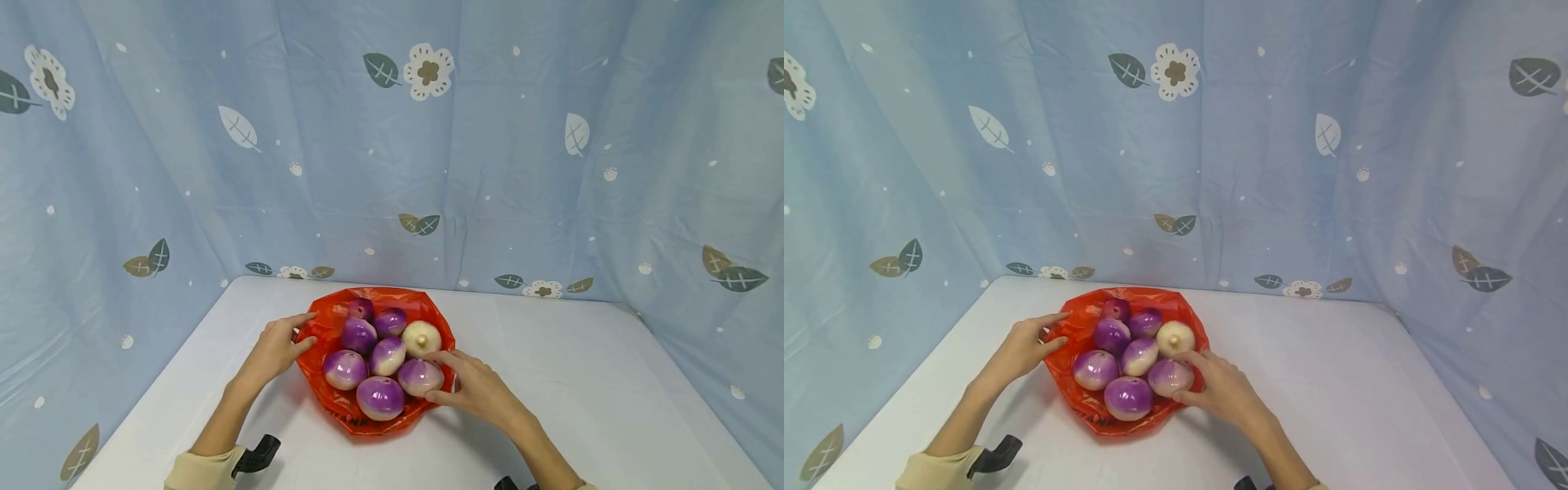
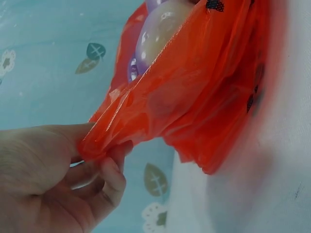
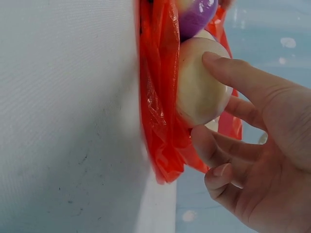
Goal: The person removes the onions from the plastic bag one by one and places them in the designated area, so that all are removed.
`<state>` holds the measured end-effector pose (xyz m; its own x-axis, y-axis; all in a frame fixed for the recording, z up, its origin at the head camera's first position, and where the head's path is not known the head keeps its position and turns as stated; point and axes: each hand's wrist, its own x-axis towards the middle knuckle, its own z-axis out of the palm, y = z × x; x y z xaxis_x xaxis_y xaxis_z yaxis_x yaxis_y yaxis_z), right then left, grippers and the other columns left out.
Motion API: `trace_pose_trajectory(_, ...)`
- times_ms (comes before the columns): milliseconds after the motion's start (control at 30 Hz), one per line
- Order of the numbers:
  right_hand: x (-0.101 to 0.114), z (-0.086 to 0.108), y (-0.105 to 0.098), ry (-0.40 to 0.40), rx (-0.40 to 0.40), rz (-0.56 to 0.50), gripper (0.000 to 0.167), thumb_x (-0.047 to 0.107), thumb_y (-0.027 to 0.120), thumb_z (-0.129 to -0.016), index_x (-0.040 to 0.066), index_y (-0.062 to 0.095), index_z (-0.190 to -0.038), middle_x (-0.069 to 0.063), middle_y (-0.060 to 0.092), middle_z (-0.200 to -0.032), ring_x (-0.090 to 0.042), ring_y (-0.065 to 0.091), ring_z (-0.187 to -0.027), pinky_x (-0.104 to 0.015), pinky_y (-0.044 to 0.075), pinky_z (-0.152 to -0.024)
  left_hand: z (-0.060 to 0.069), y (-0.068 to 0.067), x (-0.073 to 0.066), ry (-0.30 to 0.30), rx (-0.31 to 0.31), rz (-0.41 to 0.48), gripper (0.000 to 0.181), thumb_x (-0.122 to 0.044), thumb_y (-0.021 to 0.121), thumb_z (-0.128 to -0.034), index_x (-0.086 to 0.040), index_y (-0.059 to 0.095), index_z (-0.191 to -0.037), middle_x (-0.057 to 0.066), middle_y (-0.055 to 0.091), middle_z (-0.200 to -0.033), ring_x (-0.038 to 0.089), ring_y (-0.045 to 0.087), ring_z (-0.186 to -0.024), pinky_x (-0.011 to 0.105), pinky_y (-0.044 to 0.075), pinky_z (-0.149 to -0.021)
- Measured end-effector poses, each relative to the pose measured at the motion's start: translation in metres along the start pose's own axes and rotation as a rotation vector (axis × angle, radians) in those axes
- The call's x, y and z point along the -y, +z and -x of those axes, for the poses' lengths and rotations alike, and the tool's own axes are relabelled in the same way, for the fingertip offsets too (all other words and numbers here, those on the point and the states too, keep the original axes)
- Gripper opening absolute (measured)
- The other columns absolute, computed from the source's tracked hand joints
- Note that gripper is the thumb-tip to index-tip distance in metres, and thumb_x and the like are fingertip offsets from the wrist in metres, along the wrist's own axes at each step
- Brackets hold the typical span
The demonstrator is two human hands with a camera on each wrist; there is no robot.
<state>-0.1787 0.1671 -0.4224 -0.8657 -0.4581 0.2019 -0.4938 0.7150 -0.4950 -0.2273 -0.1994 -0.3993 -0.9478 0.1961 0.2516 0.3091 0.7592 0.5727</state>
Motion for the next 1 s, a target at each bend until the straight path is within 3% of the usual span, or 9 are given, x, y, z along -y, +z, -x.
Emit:
trace_pose_trajectory(467,0.0011,-0.0028,0.0003,-0.031,-0.02,0.012,0.055,0.038,0.079,-0.08,0.022,0.061,-0.13,-0.003,0.065,-0.126,-0.022,0.064,-0.11,-0.044,0.055,-0.089,0.0007,-0.0045,0.0028,-0.008,0.011,0.025,0.043,-0.007,0.07,-0.0873,-0.003,0.062,-0.13,0.009,0.066,-0.082,0.014,0.051,-0.063,0.021,0.044,-0.049)
trace_pose_trajectory(667,0.0009,-0.0014,-0.0005,-0.047,-0.038,0.016,0.054,0.037,0.079,-0.08,0.022,0.061,-0.129,-0.001,0.066,-0.124,-0.02,0.064,-0.104,-0.038,0.056,-0.084,-0.0011,-0.0036,0.0014,-0.007,0.013,0.022,0.044,-0.007,0.07,-0.0865,-0.002,0.062,-0.13,0.007,0.062,-0.078,0.015,0.049,-0.064,0.021,0.04,-0.048)
trace_pose_trajectory(867,0.0003,-0.0006,-0.0006,-0.051,-0.036,0.022,0.054,0.038,0.079,-0.081,0.023,0.061,-0.129,-0.001,0.065,-0.124,-0.019,0.064,-0.104,-0.038,0.056,-0.086,-0.0008,-0.0011,0.0033,-0.006,0.013,0.023,0.045,-0.007,0.07,-0.0864,-0.002,0.062,-0.13,0.011,0.067,-0.09,0.016,0.05,-0.065,0.021,0.041,-0.048)
trace_pose_trajectory(1000,0.0001,0.0005,-0.0025,-0.042,-0.038,0.009,0.054,0.038,0.079,-0.081,0.023,0.061,-0.13,0.0,0.065,-0.122,-0.018,0.064,-0.099,-0.031,0.055,-0.079,-0.0011,-0.0002,0.0045,-0.003,0.011,0.016,0.045,-0.007,0.071,-0.0862,-0.002,0.061,-0.13,0.012,0.068,-0.091,0.015,0.051,-0.066,0.021,0.041,-0.048)
